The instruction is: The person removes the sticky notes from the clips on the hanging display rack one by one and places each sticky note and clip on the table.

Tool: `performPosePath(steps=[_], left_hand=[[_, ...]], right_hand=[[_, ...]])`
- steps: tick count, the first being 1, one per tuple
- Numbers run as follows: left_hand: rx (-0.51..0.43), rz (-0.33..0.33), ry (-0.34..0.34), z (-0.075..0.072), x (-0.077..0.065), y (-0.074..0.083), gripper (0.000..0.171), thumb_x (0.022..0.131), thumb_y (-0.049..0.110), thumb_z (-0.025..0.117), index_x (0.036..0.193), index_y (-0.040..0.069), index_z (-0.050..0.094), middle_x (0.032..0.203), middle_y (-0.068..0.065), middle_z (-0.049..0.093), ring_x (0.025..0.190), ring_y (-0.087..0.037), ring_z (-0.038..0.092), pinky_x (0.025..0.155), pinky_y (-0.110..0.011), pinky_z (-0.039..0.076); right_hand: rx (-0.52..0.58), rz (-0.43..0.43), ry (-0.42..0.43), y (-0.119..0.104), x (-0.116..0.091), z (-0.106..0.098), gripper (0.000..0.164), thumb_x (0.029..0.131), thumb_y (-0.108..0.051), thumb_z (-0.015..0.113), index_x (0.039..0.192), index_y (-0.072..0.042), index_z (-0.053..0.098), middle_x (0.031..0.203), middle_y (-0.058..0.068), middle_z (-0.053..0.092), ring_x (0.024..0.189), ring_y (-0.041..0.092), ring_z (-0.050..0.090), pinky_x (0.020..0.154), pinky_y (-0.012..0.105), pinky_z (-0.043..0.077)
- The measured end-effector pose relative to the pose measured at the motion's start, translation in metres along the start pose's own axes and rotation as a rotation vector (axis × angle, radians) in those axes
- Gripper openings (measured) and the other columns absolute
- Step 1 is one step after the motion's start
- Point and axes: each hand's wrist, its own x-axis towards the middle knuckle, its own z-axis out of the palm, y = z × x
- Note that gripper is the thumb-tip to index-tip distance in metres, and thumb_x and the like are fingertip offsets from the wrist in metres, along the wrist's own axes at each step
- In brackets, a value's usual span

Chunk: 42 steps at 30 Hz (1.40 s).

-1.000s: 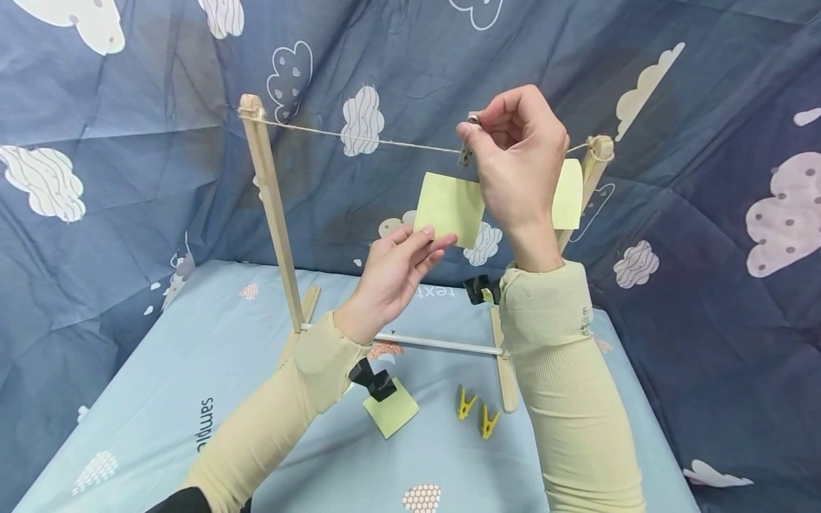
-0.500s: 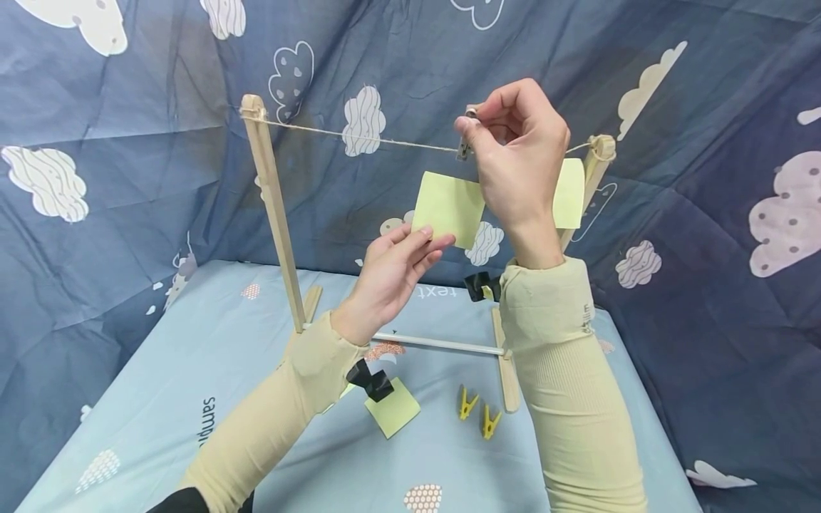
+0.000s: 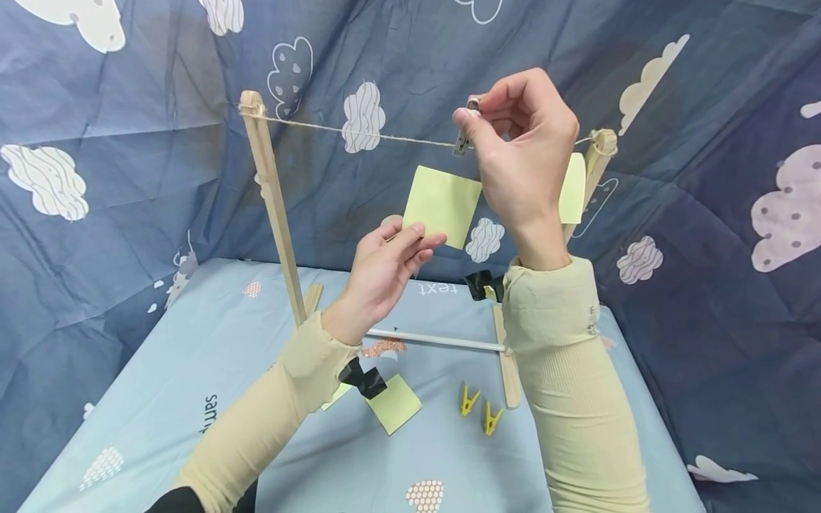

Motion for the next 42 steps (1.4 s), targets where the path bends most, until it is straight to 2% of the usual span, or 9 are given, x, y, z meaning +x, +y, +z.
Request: performPosePath(steps=[2, 9, 17, 27, 33, 39, 42], left_hand=[[0.008, 0.006, 0.002, -0.001, -0.001, 0.001, 0.009, 0.087, 0.012, 0.058, 0.089, 0.005, 0.053, 0.085, -0.008, 0.067, 0.094, -0.024, 0.065, 0.075, -0.023, 0.051], [0.021, 0.041, 0.0, -0.003, -0.005, 0.006, 0.009, 0.086, 0.01, 0.058, 0.091, 0.003, 0.053, 0.081, -0.007, 0.068, 0.085, -0.019, 0.067, 0.072, -0.023, 0.051], [0.037, 0.076, 0.013, -0.009, -0.011, 0.012, 0.017, 0.086, 0.007, 0.058, 0.1, 0.003, 0.05, 0.079, -0.008, 0.065, 0.078, -0.015, 0.067, 0.068, -0.021, 0.05], [0.101, 0.148, -0.022, -0.016, -0.017, 0.018, 0.007, 0.086, 0.003, 0.057, 0.09, 0.005, 0.052, 0.071, -0.005, 0.065, 0.075, -0.014, 0.067, 0.066, -0.023, 0.049], [0.125, 0.148, -0.023, -0.02, -0.024, 0.022, 0.016, 0.085, 0.003, 0.057, 0.101, 0.002, 0.052, 0.075, -0.004, 0.067, 0.074, -0.013, 0.067, 0.064, -0.021, 0.048], [0.139, 0.153, -0.029, -0.026, -0.031, 0.027, 0.028, 0.086, 0.002, 0.057, 0.113, 0.002, 0.051, 0.076, -0.002, 0.068, 0.072, -0.013, 0.066, 0.063, -0.021, 0.046], [0.156, 0.153, -0.026, -0.031, -0.035, 0.029, 0.028, 0.086, 0.002, 0.056, 0.113, 0.003, 0.052, 0.076, -0.003, 0.067, 0.07, -0.013, 0.066, 0.062, -0.02, 0.046]], right_hand=[[0.011, 0.015, 0.015, -0.003, 0.0, 0.0, 0.02, 0.069, 0.004, 0.072, 0.072, -0.011, 0.059, 0.069, -0.004, 0.062, 0.064, 0.015, 0.063, 0.059, 0.019, 0.049], [0.018, -0.015, 0.04, -0.01, -0.002, -0.004, 0.014, 0.068, 0.005, 0.072, 0.072, 0.0, 0.059, 0.067, -0.002, 0.062, 0.064, 0.015, 0.064, 0.059, 0.019, 0.049], [0.148, 0.041, 0.103, -0.018, -0.006, -0.007, 0.016, 0.064, 0.009, 0.072, 0.068, 0.004, 0.057, 0.062, 0.006, 0.057, 0.065, 0.02, 0.062, 0.056, 0.02, 0.047], [0.183, 0.021, 0.126, -0.021, -0.011, -0.011, 0.016, 0.063, 0.014, 0.068, 0.066, 0.012, 0.052, 0.062, 0.01, 0.057, 0.062, 0.022, 0.062, 0.054, 0.021, 0.047], [0.201, 0.003, 0.137, -0.017, -0.014, -0.015, 0.019, 0.063, 0.013, 0.069, 0.066, 0.015, 0.05, 0.063, 0.013, 0.056, 0.057, 0.022, 0.059, 0.05, 0.02, 0.044], [0.234, -0.016, 0.162, -0.011, -0.017, -0.022, 0.026, 0.06, 0.014, 0.071, 0.067, 0.019, 0.047, 0.064, 0.019, 0.055, 0.059, 0.026, 0.06, 0.052, 0.023, 0.047], [0.237, -0.008, 0.18, -0.011, -0.019, -0.026, 0.028, 0.059, 0.014, 0.072, 0.067, 0.02, 0.045, 0.064, 0.019, 0.054, 0.058, 0.025, 0.058, 0.052, 0.022, 0.047]])
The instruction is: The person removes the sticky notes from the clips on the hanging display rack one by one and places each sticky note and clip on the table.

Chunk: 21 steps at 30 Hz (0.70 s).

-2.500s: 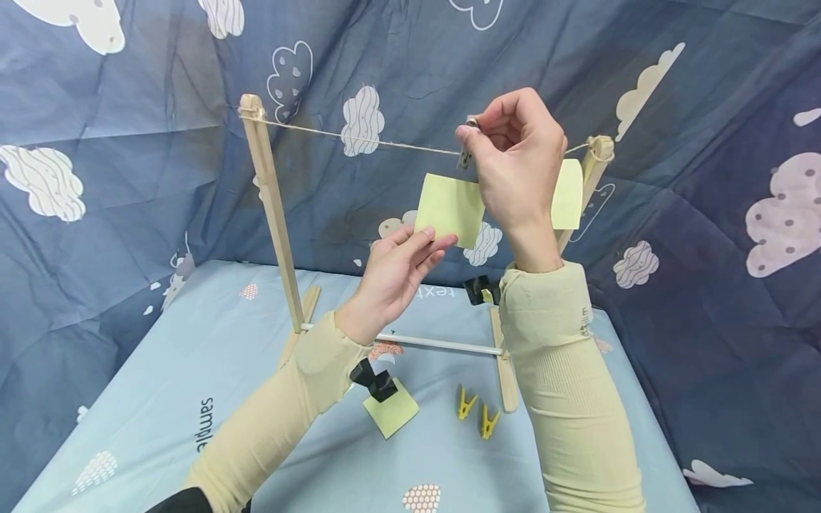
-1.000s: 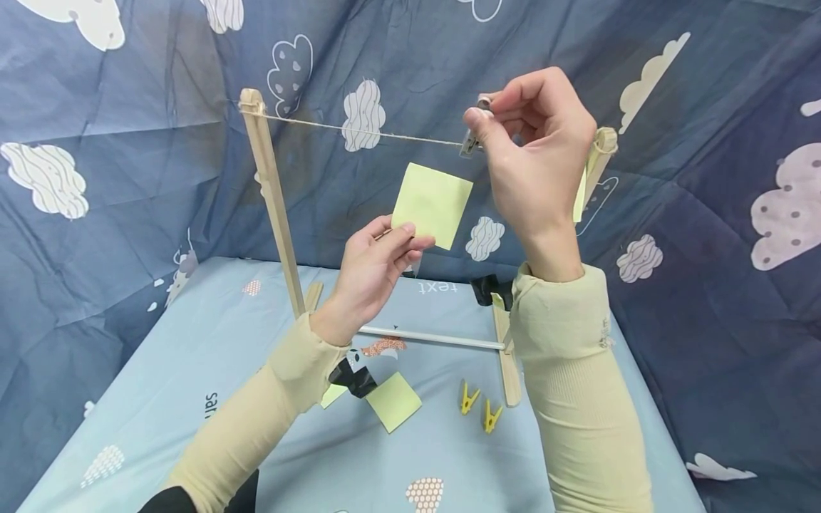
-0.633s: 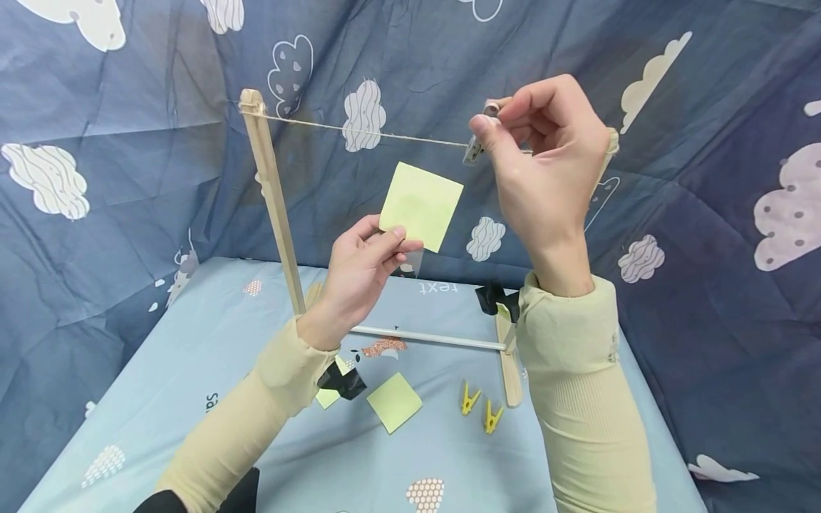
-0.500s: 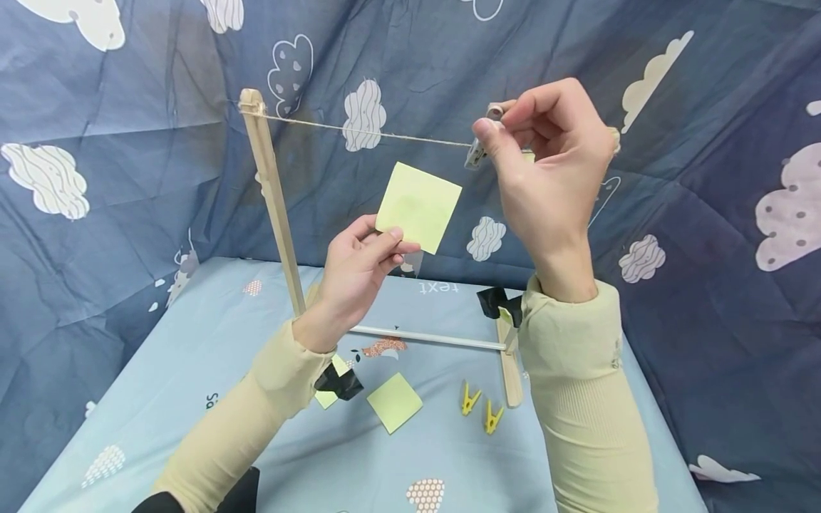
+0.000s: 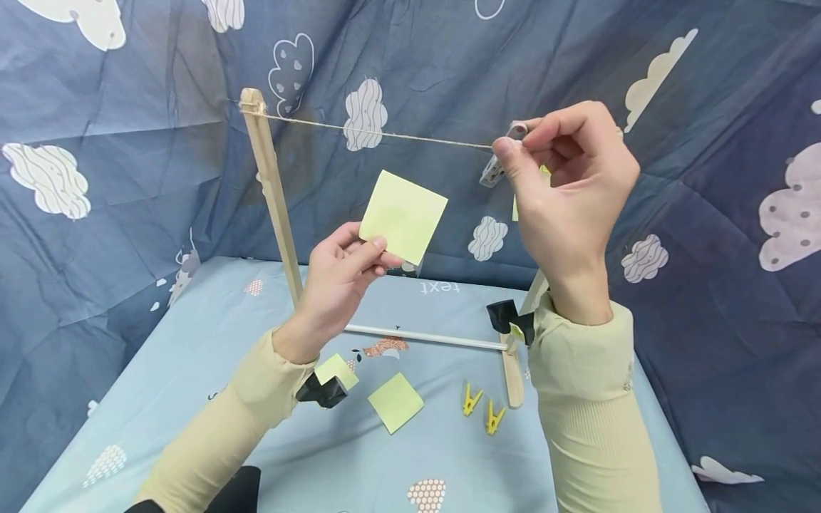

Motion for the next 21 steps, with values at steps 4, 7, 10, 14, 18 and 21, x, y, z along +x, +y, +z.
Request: performPosePath(steps=[4, 7, 10, 14, 18, 21], left_hand=[[0.018, -0.021, -0.008, -0.007, -0.005, 0.0, 0.019, 0.086, 0.002, 0.056, 0.104, 0.002, 0.052, 0.073, -0.003, 0.065, 0.067, -0.013, 0.065, 0.061, -0.02, 0.046], [0.029, -0.048, -0.02, -0.013, -0.011, 0.0, 0.015, 0.086, 0.002, 0.056, 0.101, 0.001, 0.052, 0.071, -0.003, 0.063, 0.064, -0.013, 0.064, 0.061, -0.02, 0.047], [0.045, -0.063, -0.022, -0.019, -0.016, 0.0, 0.015, 0.085, 0.002, 0.056, 0.1, 0.002, 0.052, 0.07, -0.003, 0.062, 0.062, -0.013, 0.064, 0.06, -0.021, 0.046], [0.079, -0.062, -0.023, -0.029, -0.023, 0.001, 0.014, 0.085, 0.002, 0.057, 0.098, 0.003, 0.052, 0.069, -0.004, 0.062, 0.06, -0.014, 0.063, 0.059, -0.022, 0.046], [0.118, -0.081, -0.015, -0.041, -0.029, 0.0, 0.013, 0.086, 0.003, 0.057, 0.098, 0.003, 0.052, 0.07, -0.003, 0.062, 0.06, -0.014, 0.063, 0.059, -0.022, 0.047], [0.14, -0.103, 0.001, -0.05, -0.032, -0.001, 0.014, 0.086, 0.004, 0.057, 0.099, 0.004, 0.051, 0.07, -0.002, 0.061, 0.06, -0.014, 0.063, 0.059, -0.022, 0.047]], right_hand=[[-0.011, 0.003, 0.025, -0.001, -0.003, -0.007, 0.029, 0.058, 0.015, 0.072, 0.068, 0.02, 0.046, 0.063, 0.019, 0.054, 0.055, 0.023, 0.057, 0.048, 0.02, 0.043], [0.003, 0.003, 0.043, -0.001, -0.005, -0.014, 0.03, 0.056, 0.016, 0.073, 0.068, 0.02, 0.046, 0.064, 0.019, 0.054, 0.058, 0.025, 0.058, 0.048, 0.019, 0.043], [0.019, 0.007, 0.066, -0.001, -0.009, -0.021, 0.031, 0.055, 0.017, 0.074, 0.069, 0.02, 0.046, 0.065, 0.019, 0.054, 0.062, 0.027, 0.059, 0.051, 0.021, 0.046], [0.026, 0.017, 0.107, -0.002, -0.016, -0.031, 0.03, 0.054, 0.019, 0.073, 0.071, 0.02, 0.048, 0.066, 0.02, 0.054, 0.059, 0.024, 0.056, 0.056, 0.024, 0.048], [0.021, 0.028, 0.127, -0.004, -0.023, -0.042, 0.03, 0.054, 0.02, 0.072, 0.076, 0.019, 0.051, 0.066, 0.019, 0.055, 0.057, 0.021, 0.054, 0.059, 0.025, 0.047], [0.015, 0.044, 0.151, -0.004, -0.03, -0.05, 0.031, 0.054, 0.02, 0.071, 0.079, 0.018, 0.054, 0.067, 0.017, 0.056, 0.059, 0.021, 0.054, 0.059, 0.024, 0.045]])
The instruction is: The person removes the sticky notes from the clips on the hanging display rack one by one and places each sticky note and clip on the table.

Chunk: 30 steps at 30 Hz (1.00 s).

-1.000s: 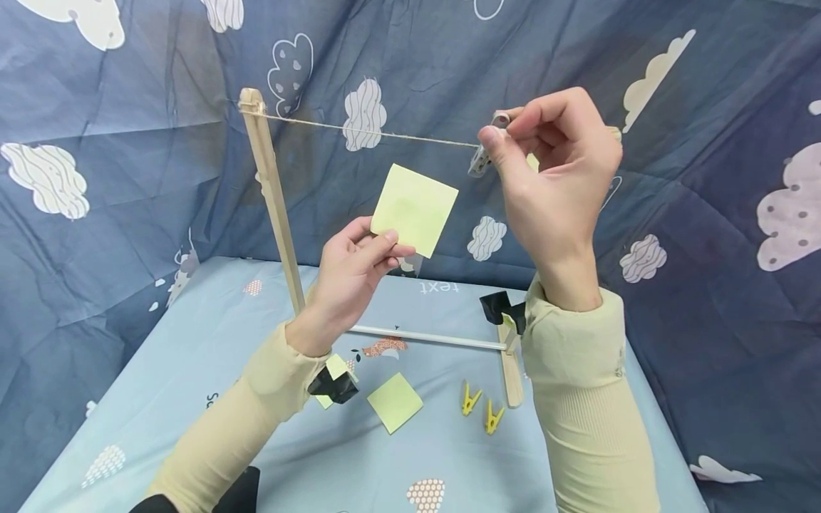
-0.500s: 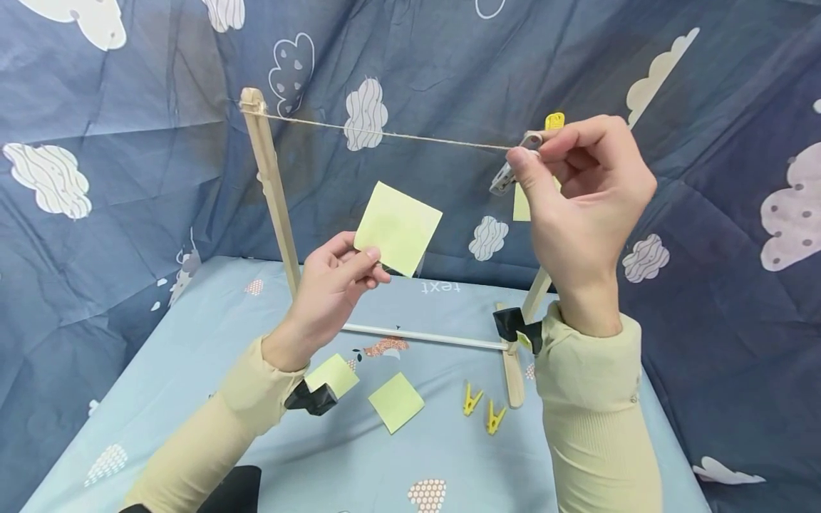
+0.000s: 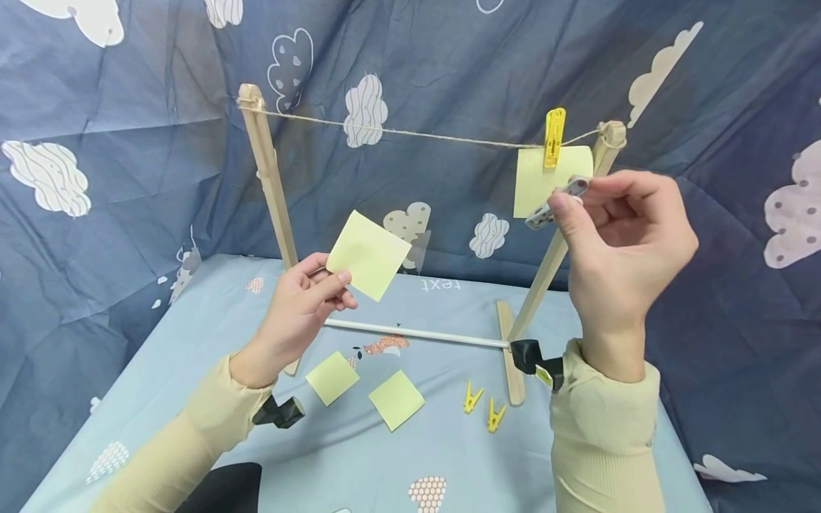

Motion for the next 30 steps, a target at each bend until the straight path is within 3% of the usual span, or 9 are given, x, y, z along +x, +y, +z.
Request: performPosePath(steps=[6, 15, 19, 25, 30], left_hand=[[0.042, -0.039, 0.027, -0.016, -0.004, -0.008, 0.016, 0.086, 0.006, 0.058, 0.1, 0.004, 0.051, 0.07, -0.002, 0.061, 0.061, -0.014, 0.063, 0.061, -0.023, 0.047], [0.151, -0.095, 0.037, -0.04, -0.013, -0.019, 0.02, 0.085, 0.01, 0.06, 0.101, 0.001, 0.052, 0.072, -0.002, 0.063, 0.061, -0.018, 0.062, 0.062, -0.027, 0.047], [0.229, -0.124, 0.022, -0.05, -0.018, -0.026, 0.02, 0.085, 0.012, 0.061, 0.098, 0.0, 0.052, 0.072, -0.001, 0.065, 0.061, -0.018, 0.062, 0.061, -0.028, 0.046], [0.332, -0.159, 0.008, -0.067, -0.026, -0.036, 0.023, 0.085, 0.014, 0.06, 0.101, -0.001, 0.053, 0.075, -0.001, 0.067, 0.061, -0.016, 0.063, 0.06, -0.028, 0.046], [0.454, -0.165, 0.018, -0.078, -0.03, -0.046, 0.022, 0.084, 0.013, 0.061, 0.103, 0.003, 0.055, 0.078, -0.006, 0.067, 0.06, -0.019, 0.063, 0.059, -0.03, 0.048]], right_hand=[[0.036, 0.044, 0.065, 0.005, -0.009, -0.018, 0.039, 0.051, 0.024, 0.071, 0.086, 0.023, 0.054, 0.067, 0.017, 0.056, 0.061, 0.021, 0.055, 0.06, 0.023, 0.048], [0.103, 0.101, 0.106, 0.018, -0.021, -0.051, 0.043, 0.051, 0.032, 0.064, 0.092, 0.028, 0.05, 0.066, 0.02, 0.055, 0.062, 0.026, 0.06, 0.067, 0.032, 0.053], [0.144, 0.145, 0.116, 0.022, -0.027, -0.065, 0.044, 0.052, 0.036, 0.06, 0.093, 0.03, 0.048, 0.068, 0.023, 0.056, 0.062, 0.027, 0.06, 0.068, 0.034, 0.053], [0.128, 0.197, 0.191, 0.028, -0.042, -0.082, 0.042, 0.053, 0.037, 0.059, 0.093, 0.029, 0.051, 0.07, 0.021, 0.056, 0.059, 0.022, 0.053, 0.058, 0.025, 0.05], [0.216, 0.26, 0.219, 0.033, -0.052, -0.094, 0.042, 0.055, 0.04, 0.053, 0.095, 0.03, 0.05, 0.07, 0.023, 0.056, 0.058, 0.026, 0.056, 0.06, 0.029, 0.052]])
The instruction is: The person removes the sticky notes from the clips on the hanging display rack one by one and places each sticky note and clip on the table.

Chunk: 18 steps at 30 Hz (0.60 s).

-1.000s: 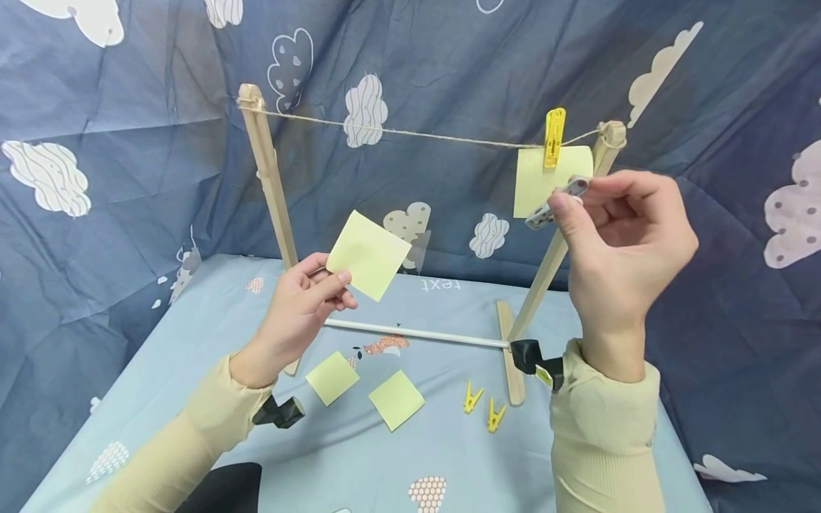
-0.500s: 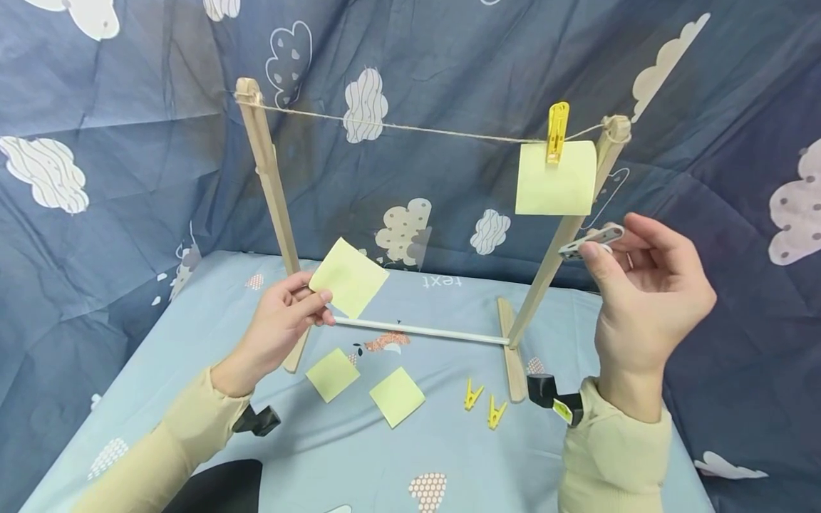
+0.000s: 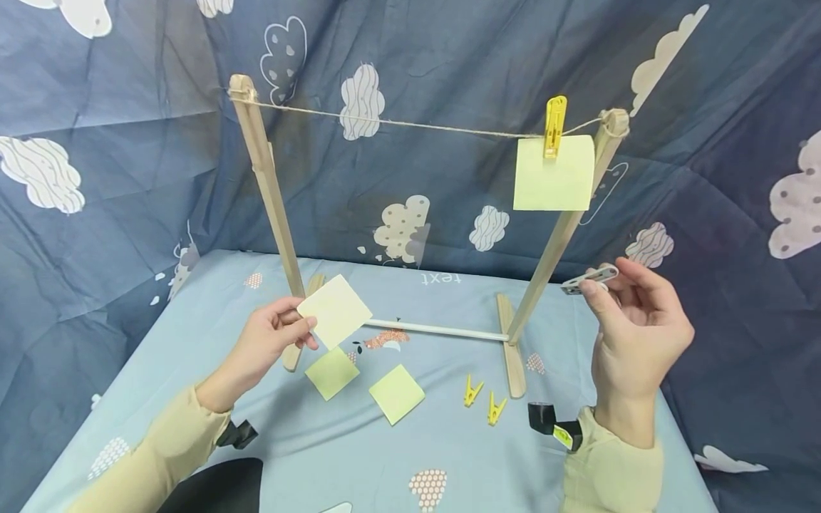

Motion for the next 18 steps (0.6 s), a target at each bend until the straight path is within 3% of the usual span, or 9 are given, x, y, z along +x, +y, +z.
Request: performPosePath(steps=[5, 8, 13, 18], left_hand=[[0.098, 0.002, -0.044, -0.001, -0.003, -0.015, 0.028, 0.084, 0.011, 0.061, 0.111, 0.005, 0.054, 0.079, -0.018, 0.063, 0.061, -0.025, 0.064, 0.06, -0.031, 0.048], [0.117, -0.04, -0.068, -0.001, -0.004, -0.025, 0.03, 0.084, 0.011, 0.061, 0.113, 0.008, 0.054, 0.075, -0.015, 0.063, 0.063, -0.032, 0.063, 0.062, -0.033, 0.049], [0.142, -0.08, -0.126, -0.001, -0.008, -0.045, 0.032, 0.083, 0.009, 0.06, 0.115, 0.007, 0.052, 0.07, -0.012, 0.061, 0.062, -0.03, 0.063, 0.062, -0.035, 0.05], [0.141, -0.093, -0.211, 0.0, -0.015, -0.061, 0.032, 0.084, 0.007, 0.058, 0.116, 0.002, 0.051, 0.071, -0.016, 0.06, 0.061, -0.029, 0.062, 0.062, -0.037, 0.052]], right_hand=[[0.105, 0.117, -0.033, 0.011, -0.008, -0.023, 0.044, 0.058, 0.042, 0.046, 0.1, 0.03, 0.046, 0.076, 0.028, 0.058, 0.065, 0.034, 0.061, 0.065, 0.036, 0.054], [0.038, 0.164, -0.048, 0.018, -0.019, -0.035, 0.044, 0.06, 0.039, 0.049, 0.103, 0.03, 0.045, 0.078, 0.027, 0.06, 0.068, 0.033, 0.063, 0.066, 0.034, 0.054], [-0.179, 0.262, -0.067, 0.03, -0.041, -0.054, 0.043, 0.061, 0.034, 0.055, 0.103, 0.026, 0.048, 0.08, 0.019, 0.06, 0.07, 0.024, 0.062, 0.065, 0.027, 0.054], [-0.527, 0.432, -0.076, 0.038, -0.061, -0.068, 0.042, 0.063, 0.023, 0.066, 0.103, 0.015, 0.056, 0.085, 0.009, 0.061, 0.073, 0.015, 0.059, 0.06, 0.017, 0.051]])
